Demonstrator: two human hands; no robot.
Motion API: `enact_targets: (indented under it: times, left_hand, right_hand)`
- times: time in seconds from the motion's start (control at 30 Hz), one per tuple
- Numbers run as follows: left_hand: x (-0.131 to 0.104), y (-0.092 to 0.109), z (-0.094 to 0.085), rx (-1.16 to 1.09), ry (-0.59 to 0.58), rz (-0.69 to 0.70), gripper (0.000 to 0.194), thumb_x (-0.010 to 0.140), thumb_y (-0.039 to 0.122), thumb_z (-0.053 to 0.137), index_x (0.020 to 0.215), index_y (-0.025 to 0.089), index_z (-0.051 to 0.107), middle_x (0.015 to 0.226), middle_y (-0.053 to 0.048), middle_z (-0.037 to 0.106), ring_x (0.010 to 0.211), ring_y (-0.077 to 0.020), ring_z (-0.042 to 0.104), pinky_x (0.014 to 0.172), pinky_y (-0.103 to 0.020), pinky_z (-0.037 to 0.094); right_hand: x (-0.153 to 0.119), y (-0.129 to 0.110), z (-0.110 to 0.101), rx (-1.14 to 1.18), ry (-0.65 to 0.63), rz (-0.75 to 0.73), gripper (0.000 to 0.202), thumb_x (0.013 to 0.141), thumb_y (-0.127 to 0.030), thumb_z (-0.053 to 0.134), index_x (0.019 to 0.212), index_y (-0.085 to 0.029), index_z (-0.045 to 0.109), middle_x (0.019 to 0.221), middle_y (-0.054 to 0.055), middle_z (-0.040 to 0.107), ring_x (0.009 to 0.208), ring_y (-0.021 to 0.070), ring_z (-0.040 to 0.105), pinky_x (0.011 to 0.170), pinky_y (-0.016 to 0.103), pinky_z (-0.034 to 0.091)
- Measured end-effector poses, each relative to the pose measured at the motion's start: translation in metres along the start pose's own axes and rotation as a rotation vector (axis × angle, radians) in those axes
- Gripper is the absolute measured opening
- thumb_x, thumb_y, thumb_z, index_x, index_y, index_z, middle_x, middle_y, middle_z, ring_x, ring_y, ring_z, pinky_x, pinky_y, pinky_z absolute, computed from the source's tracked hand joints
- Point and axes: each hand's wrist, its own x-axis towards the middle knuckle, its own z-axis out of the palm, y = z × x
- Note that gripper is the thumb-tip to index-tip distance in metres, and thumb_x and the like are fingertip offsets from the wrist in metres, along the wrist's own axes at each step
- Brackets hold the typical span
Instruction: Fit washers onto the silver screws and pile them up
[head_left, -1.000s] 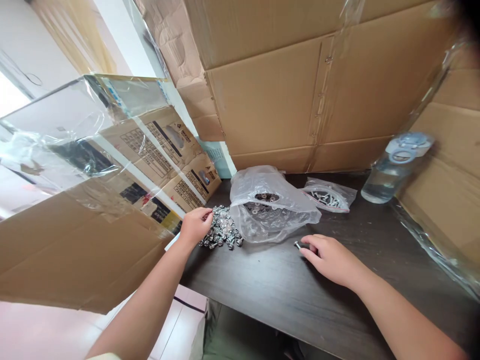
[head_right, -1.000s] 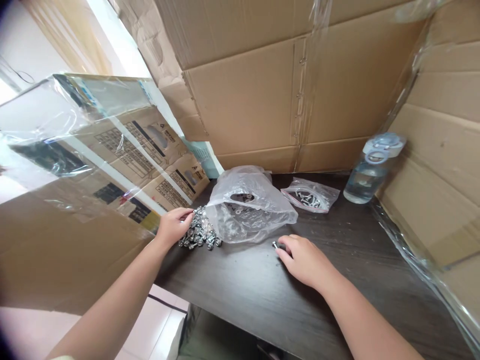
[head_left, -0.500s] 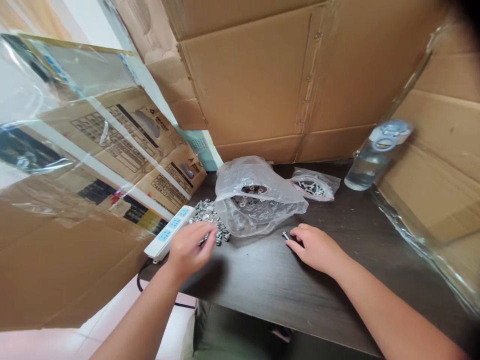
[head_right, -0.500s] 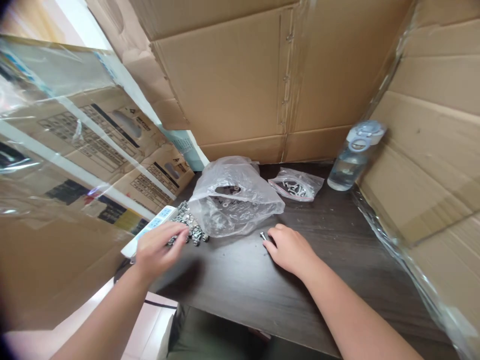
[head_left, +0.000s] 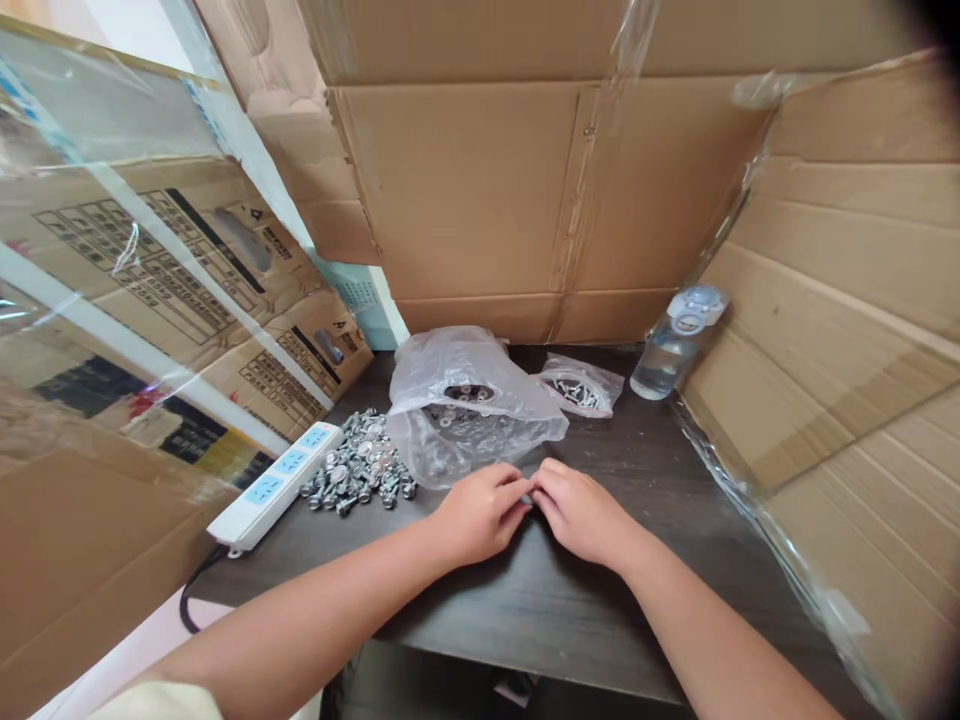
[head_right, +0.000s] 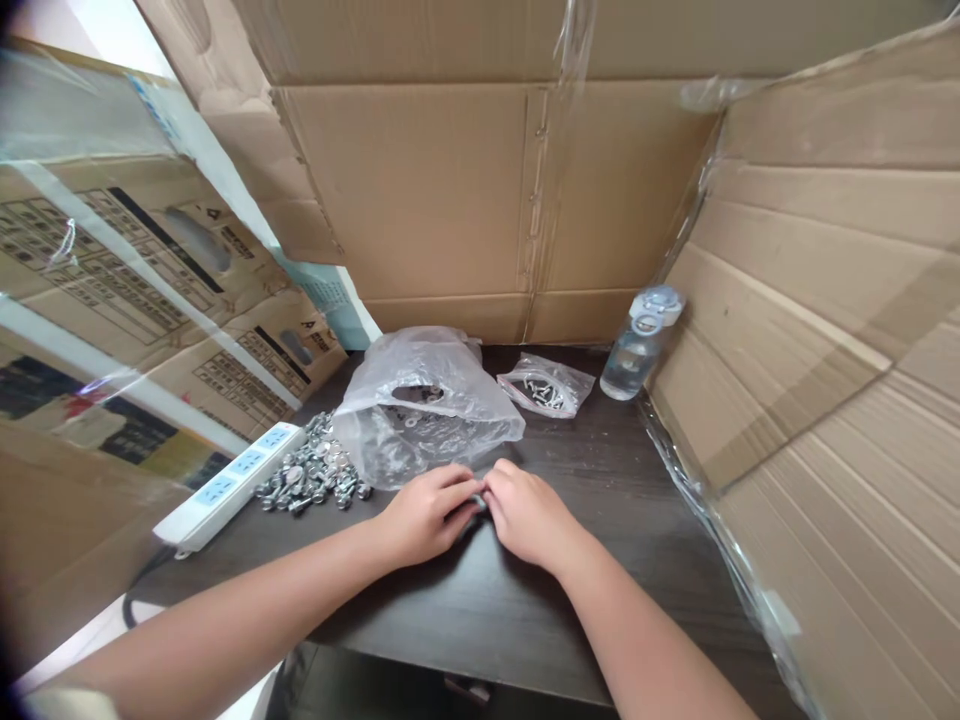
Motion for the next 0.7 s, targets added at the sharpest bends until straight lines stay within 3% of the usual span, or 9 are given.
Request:
enact_targets:
  times: [0.1,0.27,0.53,0.7]
  left_hand:
    - [-0.003,-0.005,0.001,-0.075,0.065,0.056,0.021,0.091,0.017,0.050,0.101,0.015,0.068,0.086,-0.009,0.068,0.079,-0.0140,0.065,0.071,-0.023,0.056]
    - [-0.006,-0.013,-0.008,-0.248,0.075,0.016,0.016,0.088,0.018,0.057,0.099,0.015,0.067,0.084,-0.007,0.069,0.074,-0.0123,0.064,0.067,-0.021,0.054]
    - [-0.013,-0.015,-0.033,-0.154,0.185,0.084,0.011,0.089,0.015,0.053,0.090,0.013,0.064,0.077,-0.007,0.066,0.070,-0.0143,0.063,0.065,-0.024,0.054]
    - [-0.014,-0.009,-0.051,-0.246,0.327,0.108,0.010,0.085,0.011,0.057,0.093,0.012,0.062,0.084,-0.008,0.068,0.073,-0.0145,0.063,0.069,-0.025,0.055]
  right_hand:
    - [-0.002,-0.003,-0.001,0.061,-0.004,-0.049,0.020,0.098,-0.020,0.040,0.091,-0.016,0.058,0.096,0.005,0.058,0.084,0.0132,0.059,0.074,0.025,0.042]
    - [-0.001,-0.003,0.004,0.227,0.002,-0.086,0.018,0.098,-0.021,0.040,0.089,-0.016,0.054,0.094,0.005,0.056,0.082,0.0140,0.056,0.076,0.027,0.044]
    - [0.002,-0.022,-0.006,0.403,0.036,-0.108,0.021,0.100,-0.024,0.038,0.090,-0.017,0.055,0.092,0.006,0.055,0.082,0.0140,0.054,0.076,0.027,0.044]
    - [0.033,-0.024,-0.019,0.558,0.070,-0.030,0.026,0.100,-0.034,0.043,0.091,-0.017,0.060,0.086,0.005,0.059,0.077,0.0124,0.057,0.073,0.024,0.049]
